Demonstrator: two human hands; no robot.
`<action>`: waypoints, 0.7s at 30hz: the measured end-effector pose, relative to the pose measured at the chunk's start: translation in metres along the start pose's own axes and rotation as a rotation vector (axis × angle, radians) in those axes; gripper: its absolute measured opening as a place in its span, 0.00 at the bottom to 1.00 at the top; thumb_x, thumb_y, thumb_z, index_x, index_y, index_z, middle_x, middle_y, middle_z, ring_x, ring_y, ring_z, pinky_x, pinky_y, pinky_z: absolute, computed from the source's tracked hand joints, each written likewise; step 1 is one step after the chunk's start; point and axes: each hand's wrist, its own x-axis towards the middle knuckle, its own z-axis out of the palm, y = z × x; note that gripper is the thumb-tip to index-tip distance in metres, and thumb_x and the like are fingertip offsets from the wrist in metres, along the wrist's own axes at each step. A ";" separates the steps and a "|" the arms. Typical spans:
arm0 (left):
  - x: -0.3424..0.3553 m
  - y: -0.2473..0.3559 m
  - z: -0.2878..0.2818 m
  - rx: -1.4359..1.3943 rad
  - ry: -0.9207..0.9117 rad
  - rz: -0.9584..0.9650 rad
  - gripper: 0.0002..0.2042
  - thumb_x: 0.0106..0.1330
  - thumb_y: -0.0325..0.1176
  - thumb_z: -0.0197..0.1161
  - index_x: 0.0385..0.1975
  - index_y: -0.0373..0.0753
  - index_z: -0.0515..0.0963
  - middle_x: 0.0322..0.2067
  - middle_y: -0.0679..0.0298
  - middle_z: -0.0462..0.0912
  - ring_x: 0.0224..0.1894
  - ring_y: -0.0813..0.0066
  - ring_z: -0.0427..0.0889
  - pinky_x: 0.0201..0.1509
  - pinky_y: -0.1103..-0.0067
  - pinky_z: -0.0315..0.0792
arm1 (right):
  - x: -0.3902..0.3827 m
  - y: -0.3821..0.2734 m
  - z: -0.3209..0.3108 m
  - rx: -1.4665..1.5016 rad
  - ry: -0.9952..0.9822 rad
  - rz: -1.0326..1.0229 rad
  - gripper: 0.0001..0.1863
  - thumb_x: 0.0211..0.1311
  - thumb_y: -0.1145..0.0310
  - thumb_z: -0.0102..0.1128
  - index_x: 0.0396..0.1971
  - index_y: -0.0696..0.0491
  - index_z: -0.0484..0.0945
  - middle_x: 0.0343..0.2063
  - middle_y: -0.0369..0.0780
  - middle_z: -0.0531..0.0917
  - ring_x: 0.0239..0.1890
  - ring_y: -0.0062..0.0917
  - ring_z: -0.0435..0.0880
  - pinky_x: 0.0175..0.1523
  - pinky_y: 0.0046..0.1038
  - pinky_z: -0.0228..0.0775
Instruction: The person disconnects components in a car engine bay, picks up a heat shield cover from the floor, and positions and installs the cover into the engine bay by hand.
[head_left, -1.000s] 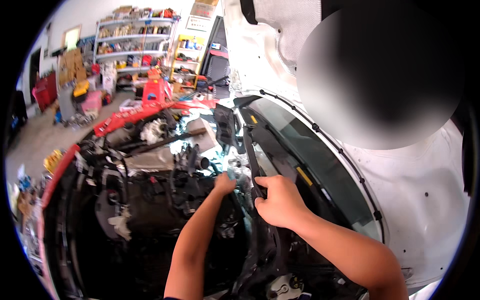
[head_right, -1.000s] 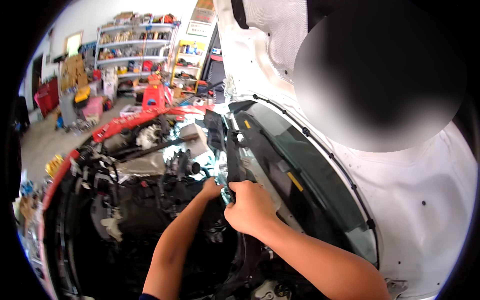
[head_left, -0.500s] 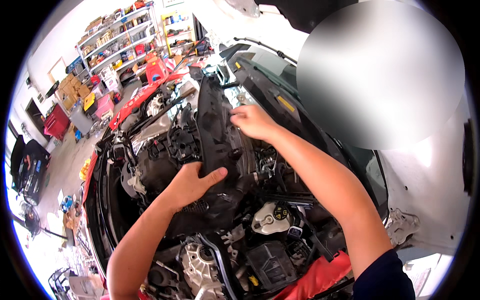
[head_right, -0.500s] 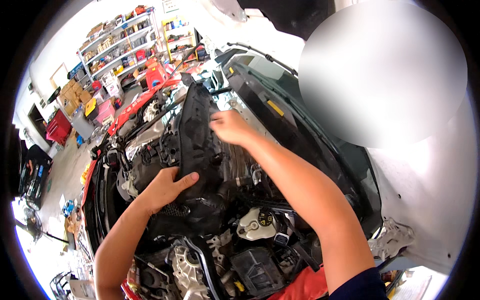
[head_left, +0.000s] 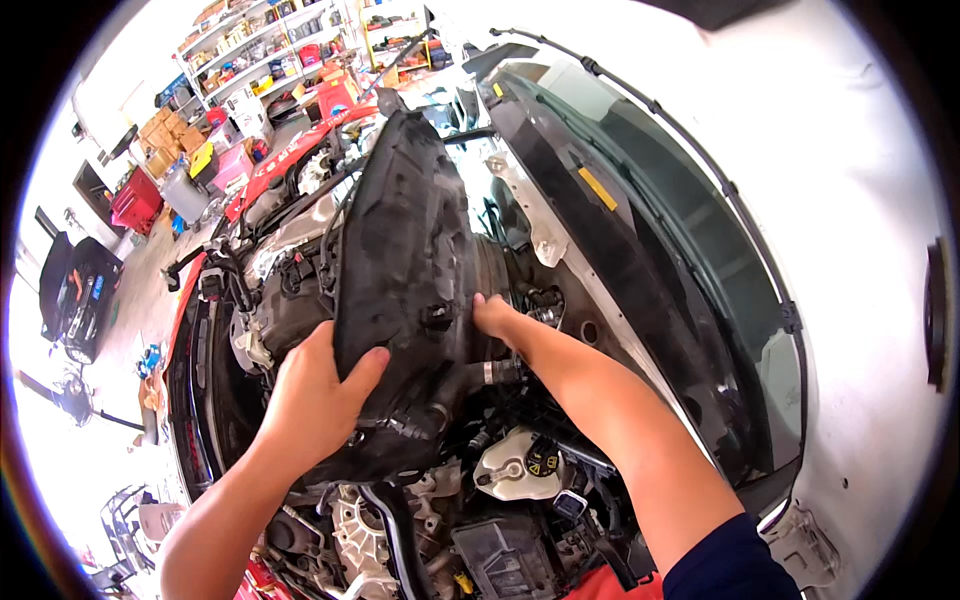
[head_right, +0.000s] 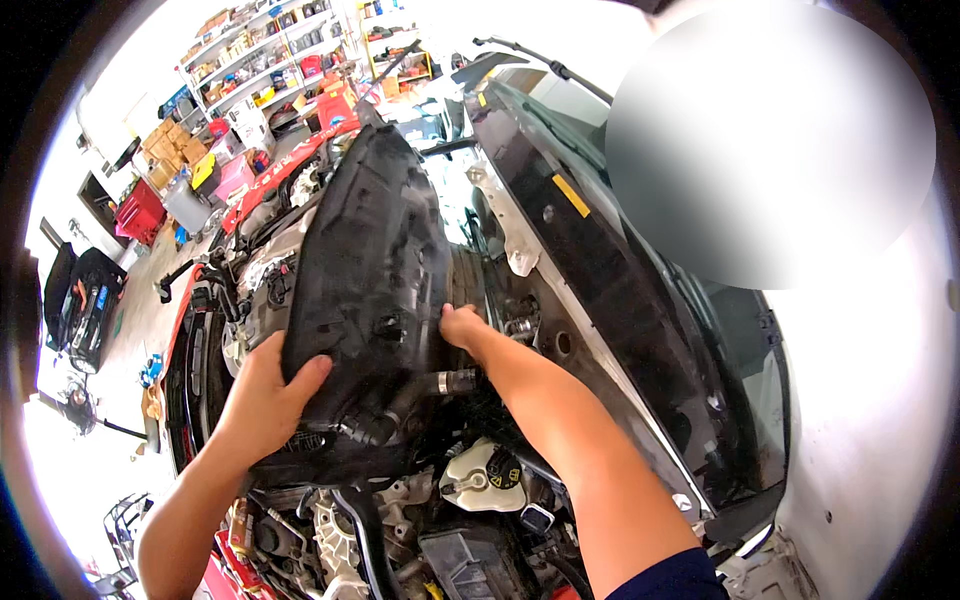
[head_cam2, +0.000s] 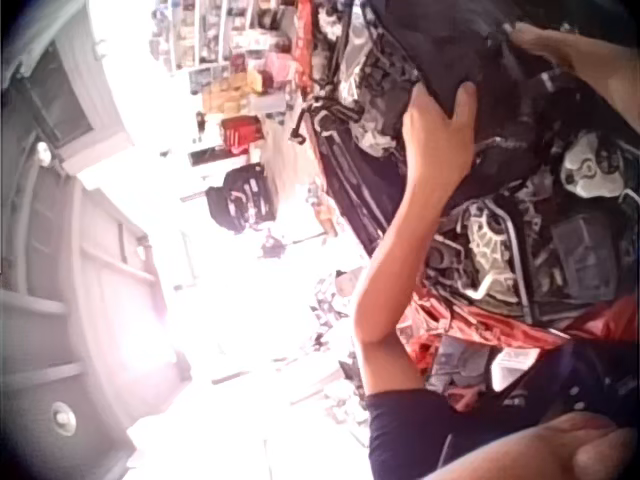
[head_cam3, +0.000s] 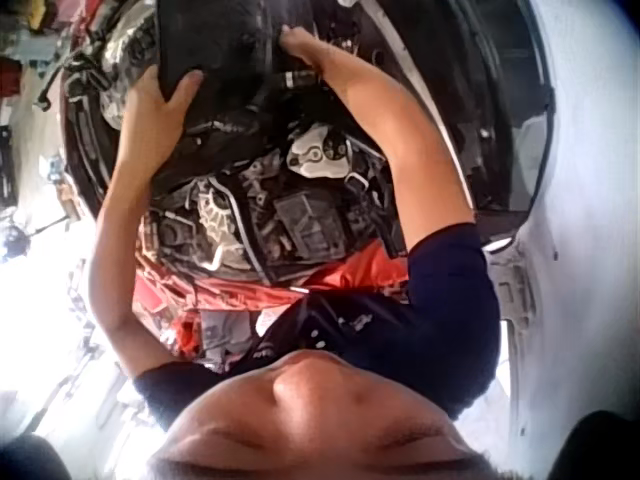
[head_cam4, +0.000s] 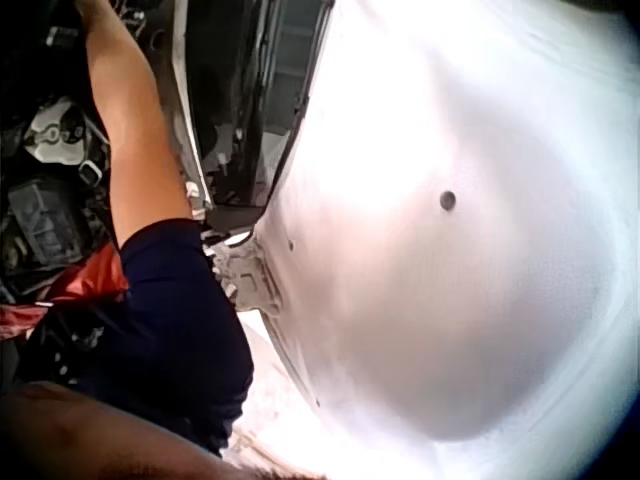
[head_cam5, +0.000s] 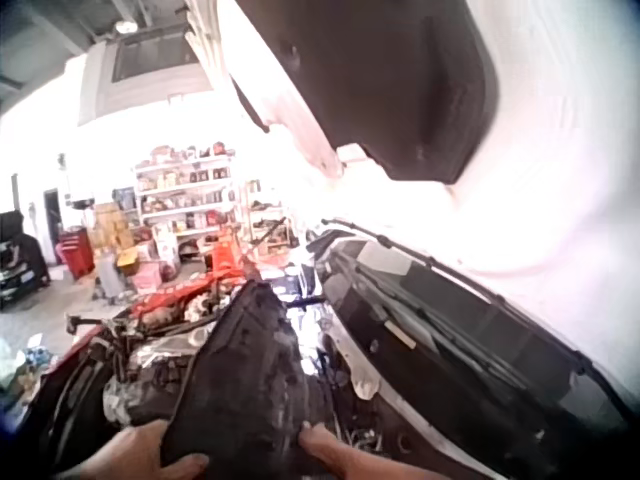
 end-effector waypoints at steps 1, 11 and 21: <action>0.001 0.006 -0.002 0.056 0.008 -0.028 0.20 0.65 0.40 0.67 0.42 0.24 0.76 0.33 0.42 0.84 0.37 0.49 0.84 0.43 0.66 0.75 | 0.001 0.002 0.003 0.051 -0.005 -0.023 0.36 0.76 0.46 0.35 0.64 0.67 0.65 0.64 0.59 0.70 0.68 0.52 0.66 0.70 0.48 0.56; 0.015 0.095 -0.028 0.123 -0.069 -0.013 0.23 0.69 0.41 0.66 0.53 0.27 0.76 0.42 0.57 0.83 0.42 0.76 0.78 0.50 0.77 0.73 | -0.029 -0.009 -0.018 0.128 0.062 -0.184 0.30 0.78 0.50 0.28 0.59 0.53 0.74 0.57 0.51 0.78 0.62 0.49 0.74 0.64 0.47 0.65; 0.037 0.062 -0.040 0.163 0.020 0.035 0.25 0.71 0.43 0.63 0.56 0.26 0.74 0.47 0.56 0.80 0.48 0.75 0.78 0.55 0.78 0.71 | -0.032 -0.024 -0.022 0.087 0.076 -0.016 0.32 0.74 0.50 0.41 0.70 0.52 0.58 0.63 0.54 0.72 0.66 0.52 0.70 0.69 0.52 0.61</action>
